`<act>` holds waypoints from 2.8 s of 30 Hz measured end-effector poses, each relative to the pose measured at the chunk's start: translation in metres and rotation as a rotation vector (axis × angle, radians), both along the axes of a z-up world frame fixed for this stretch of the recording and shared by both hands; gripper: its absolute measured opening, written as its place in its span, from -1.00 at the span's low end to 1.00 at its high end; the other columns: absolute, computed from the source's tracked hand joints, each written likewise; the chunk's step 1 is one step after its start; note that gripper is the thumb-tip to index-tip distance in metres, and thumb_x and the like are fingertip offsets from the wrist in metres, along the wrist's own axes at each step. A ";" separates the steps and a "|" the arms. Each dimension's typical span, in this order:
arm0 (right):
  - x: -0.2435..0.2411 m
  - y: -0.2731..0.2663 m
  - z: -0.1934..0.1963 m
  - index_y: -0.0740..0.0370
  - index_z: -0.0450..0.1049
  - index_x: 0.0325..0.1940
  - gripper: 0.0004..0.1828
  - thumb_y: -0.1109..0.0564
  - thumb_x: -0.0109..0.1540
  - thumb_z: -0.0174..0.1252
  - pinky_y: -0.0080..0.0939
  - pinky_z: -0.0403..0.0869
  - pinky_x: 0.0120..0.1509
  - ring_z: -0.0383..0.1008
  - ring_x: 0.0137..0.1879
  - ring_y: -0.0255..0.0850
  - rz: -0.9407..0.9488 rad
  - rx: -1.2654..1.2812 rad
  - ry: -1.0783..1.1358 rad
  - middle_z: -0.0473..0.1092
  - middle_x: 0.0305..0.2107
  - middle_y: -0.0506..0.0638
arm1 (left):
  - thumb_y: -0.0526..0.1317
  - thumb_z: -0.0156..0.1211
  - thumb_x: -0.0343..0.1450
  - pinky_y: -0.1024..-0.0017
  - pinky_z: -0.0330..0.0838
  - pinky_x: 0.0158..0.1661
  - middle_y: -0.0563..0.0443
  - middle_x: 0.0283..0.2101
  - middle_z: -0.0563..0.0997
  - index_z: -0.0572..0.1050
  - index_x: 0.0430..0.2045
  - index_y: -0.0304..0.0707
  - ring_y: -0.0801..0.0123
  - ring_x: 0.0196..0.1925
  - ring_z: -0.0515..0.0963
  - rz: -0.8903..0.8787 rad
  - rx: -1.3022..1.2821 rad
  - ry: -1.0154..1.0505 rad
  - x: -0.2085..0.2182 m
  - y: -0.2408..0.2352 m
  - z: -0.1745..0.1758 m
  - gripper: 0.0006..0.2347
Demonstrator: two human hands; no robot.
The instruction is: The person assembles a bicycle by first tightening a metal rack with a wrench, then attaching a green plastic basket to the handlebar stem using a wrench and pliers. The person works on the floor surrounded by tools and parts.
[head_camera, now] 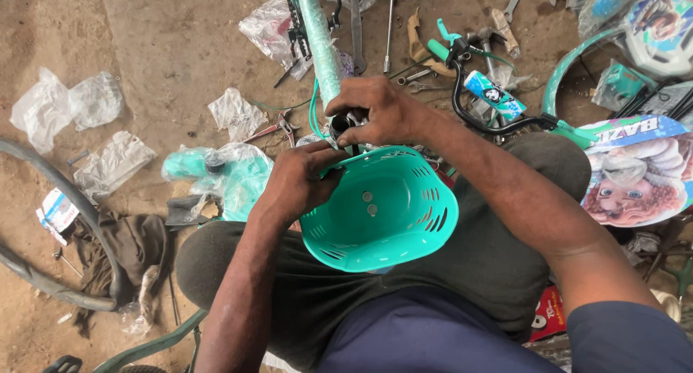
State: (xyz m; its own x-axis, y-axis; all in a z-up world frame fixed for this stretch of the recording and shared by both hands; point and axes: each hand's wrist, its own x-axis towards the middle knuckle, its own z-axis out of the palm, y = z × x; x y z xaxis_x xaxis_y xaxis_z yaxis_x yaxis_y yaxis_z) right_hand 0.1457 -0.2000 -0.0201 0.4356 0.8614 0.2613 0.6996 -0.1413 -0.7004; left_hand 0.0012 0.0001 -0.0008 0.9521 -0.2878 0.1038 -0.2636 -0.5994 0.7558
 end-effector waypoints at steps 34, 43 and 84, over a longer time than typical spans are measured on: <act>-0.008 0.008 0.034 0.27 0.52 -0.32 -0.55 -0.18 0.13 0.41 0.14 0.46 -0.06 0.50 -0.14 0.03 -0.043 -0.224 -0.427 0.42 -0.37 0.12 | -0.28 0.46 0.24 0.22 0.55 -0.32 -0.04 -0.25 0.67 0.65 -0.27 -0.18 0.05 -0.30 0.67 0.009 0.011 -0.187 0.002 0.002 -0.008 -0.77; -0.003 0.003 0.013 0.28 0.54 -0.03 -0.52 0.05 0.08 0.54 0.07 0.49 0.08 0.51 -0.01 0.10 0.029 -0.188 -0.267 0.48 -0.21 0.13 | -0.23 0.44 0.24 0.13 0.47 -0.40 -0.06 -0.37 0.58 0.57 -0.28 -0.21 0.01 -0.35 0.62 0.012 0.138 -0.246 -0.003 0.002 -0.019 -0.76; -0.015 -0.027 -0.003 0.21 0.37 0.39 -0.59 0.21 0.43 0.10 -0.17 0.52 0.24 0.50 0.15 -0.18 -0.159 0.072 0.206 0.46 0.00 0.09 | -0.16 0.47 0.24 0.07 0.49 -0.34 -0.15 -0.36 0.63 0.63 -0.37 -0.18 -0.09 -0.33 0.62 -0.045 0.054 -0.119 0.012 0.019 -0.007 -0.80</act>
